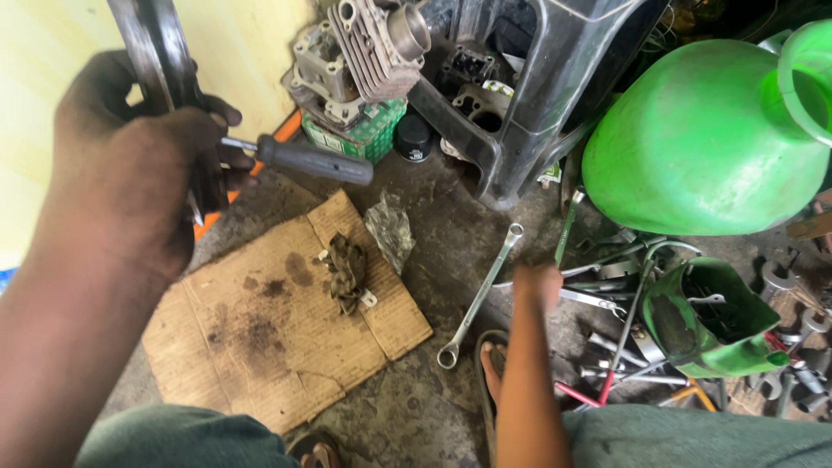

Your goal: The person scrubs a curved metal brake shoe with a wire brush, then uses a screwdriver to scrape residue from its surface. They wipe the part with a rag and place it on a cardboard sheet on the floor.

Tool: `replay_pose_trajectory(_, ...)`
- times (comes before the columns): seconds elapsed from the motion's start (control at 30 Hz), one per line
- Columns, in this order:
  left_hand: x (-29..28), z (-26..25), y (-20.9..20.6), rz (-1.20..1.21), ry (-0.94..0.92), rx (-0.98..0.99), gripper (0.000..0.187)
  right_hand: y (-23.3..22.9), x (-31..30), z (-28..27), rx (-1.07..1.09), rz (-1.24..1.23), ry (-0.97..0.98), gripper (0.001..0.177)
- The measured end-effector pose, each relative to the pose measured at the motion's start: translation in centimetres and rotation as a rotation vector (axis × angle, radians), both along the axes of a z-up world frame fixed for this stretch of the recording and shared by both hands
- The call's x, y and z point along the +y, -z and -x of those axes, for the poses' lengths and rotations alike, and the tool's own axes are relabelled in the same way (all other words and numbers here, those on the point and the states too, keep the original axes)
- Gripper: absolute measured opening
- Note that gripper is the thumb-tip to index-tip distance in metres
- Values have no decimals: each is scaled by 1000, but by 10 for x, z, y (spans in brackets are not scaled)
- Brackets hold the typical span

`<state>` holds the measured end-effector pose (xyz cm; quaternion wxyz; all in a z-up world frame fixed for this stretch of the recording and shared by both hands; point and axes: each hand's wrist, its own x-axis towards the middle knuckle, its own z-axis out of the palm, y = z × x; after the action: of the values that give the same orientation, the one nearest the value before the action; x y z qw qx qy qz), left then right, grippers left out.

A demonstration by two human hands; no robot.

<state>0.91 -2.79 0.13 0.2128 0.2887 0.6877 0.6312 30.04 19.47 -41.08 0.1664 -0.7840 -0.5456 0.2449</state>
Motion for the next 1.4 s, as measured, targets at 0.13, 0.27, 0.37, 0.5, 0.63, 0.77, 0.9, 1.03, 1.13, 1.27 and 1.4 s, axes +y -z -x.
replay_pose_trajectory(0.13, -2, 0, 2, -10, 32, 0, 37, -3, -4, 8, -261, -33, 27, 135)
replay_pose_trajectory(0.27, -2, 1, 4, 29, 47, 34, 39, -19, 26, 17, -181, 403, -69, 147)
replay_pose_trajectory(0.37, 4, 1, 5, 53, 19, -15, 39, 14, 22, 10, -429, 355, -202, 132)
replay_pose_trajectory(0.5, 10, -6, 4, 87, 65, 2, 40, 52, 35, -2, -520, 256, -115, 76)
replay_pose_trajectory(0.63, 13, -10, 4, 96, 105, 3, 41, 41, 31, -16, -385, 255, -109, 50)
replay_pose_trajectory(0.77, 7, -10, 4, 117, 107, 24, 41, 57, 19, -23, -421, 46, 76, 32)
replay_pose_trajectory(0.9, 3, -6, 3, 73, 85, 30, 39, 65, 4, -14, -526, -112, 216, 25)
replay_pose_trajectory(1.03, -1, -2, 2, 25, 85, 29, 41, 59, -8, 26, -385, -369, 73, 35)
replay_pose_trajectory(1.13, -3, 0, 2, 11, 74, 1, 41, 54, -26, 80, -70, -343, -280, 52)
replay_pose_trajectory(1.27, -10, 2, 4, 31, 20, 21, 38, 40, -83, 159, -193, 197, -873, 75)
replay_pose_trajectory(1.4, -13, 1, 3, 74, -60, -74, 36, 48, -91, 169, -39, 227, -710, 61)
